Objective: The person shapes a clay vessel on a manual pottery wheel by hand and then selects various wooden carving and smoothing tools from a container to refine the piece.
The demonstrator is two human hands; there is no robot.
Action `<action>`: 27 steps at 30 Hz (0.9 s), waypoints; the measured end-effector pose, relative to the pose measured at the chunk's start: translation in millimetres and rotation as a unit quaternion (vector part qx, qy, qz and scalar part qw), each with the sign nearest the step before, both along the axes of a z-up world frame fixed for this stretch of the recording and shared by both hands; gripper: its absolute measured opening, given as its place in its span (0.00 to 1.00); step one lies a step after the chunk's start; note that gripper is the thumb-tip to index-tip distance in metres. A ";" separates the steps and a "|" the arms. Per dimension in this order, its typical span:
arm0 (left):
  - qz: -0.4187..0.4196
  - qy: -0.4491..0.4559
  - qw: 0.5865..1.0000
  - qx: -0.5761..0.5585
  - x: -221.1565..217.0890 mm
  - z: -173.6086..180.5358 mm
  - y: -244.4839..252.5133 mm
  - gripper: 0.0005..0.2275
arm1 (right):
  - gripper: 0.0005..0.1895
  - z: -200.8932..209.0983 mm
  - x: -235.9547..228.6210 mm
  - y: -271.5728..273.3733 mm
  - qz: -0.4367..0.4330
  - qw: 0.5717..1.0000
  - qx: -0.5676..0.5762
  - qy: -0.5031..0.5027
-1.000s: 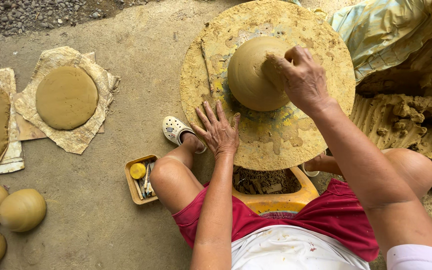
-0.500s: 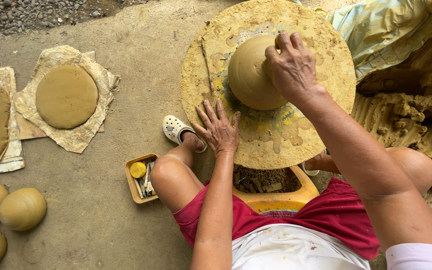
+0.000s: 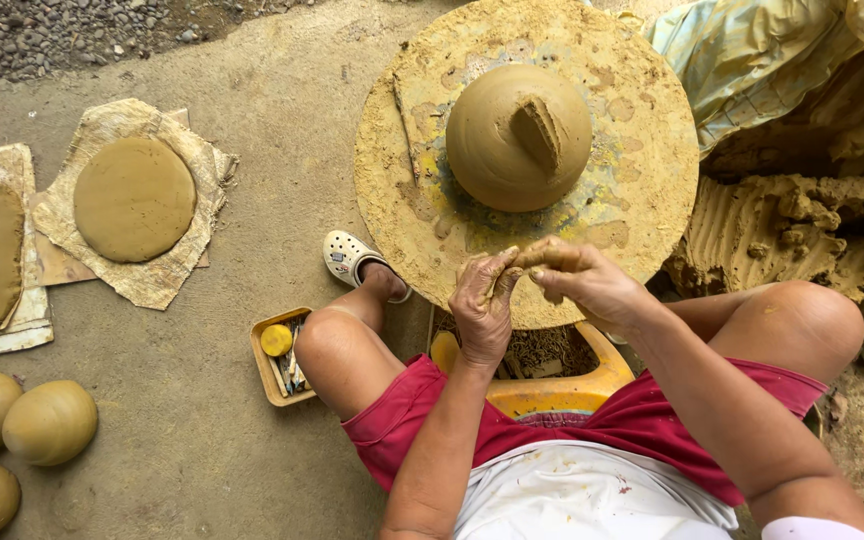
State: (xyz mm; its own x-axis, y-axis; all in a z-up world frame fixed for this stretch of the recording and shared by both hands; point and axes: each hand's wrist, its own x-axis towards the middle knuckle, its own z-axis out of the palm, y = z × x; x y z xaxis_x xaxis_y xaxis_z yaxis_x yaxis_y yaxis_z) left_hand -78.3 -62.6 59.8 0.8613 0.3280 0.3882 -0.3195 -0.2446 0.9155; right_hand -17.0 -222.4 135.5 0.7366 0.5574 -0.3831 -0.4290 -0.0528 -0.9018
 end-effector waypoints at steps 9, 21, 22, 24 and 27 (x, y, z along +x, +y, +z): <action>-0.202 0.264 0.943 0.016 -42.2 33.0 22.2 0.08 | 0.10 5.5 39.8 -48.7 -0.137 0.979 -0.084 -0.129; -0.248 0.389 0.776 0.431 -79.3 -51.2 27.5 0.20 | 0.09 4.1 151.3 19.4 -0.079 0.606 -0.330 -0.719; -0.246 0.376 0.795 0.408 -79.6 -48.4 27.5 0.20 | 0.08 5.3 151.2 22.6 -0.077 0.595 -0.340 -0.724; -0.247 0.349 0.827 0.364 -74.4 -39.9 27.5 0.20 | 0.08 8.3 151.3 23.9 -0.076 0.569 -0.363 -0.734; -0.221 0.328 0.865 0.309 -57.1 -28.5 29.0 0.18 | 0.07 5.7 147.7 22.3 -0.081 0.561 -0.355 -0.743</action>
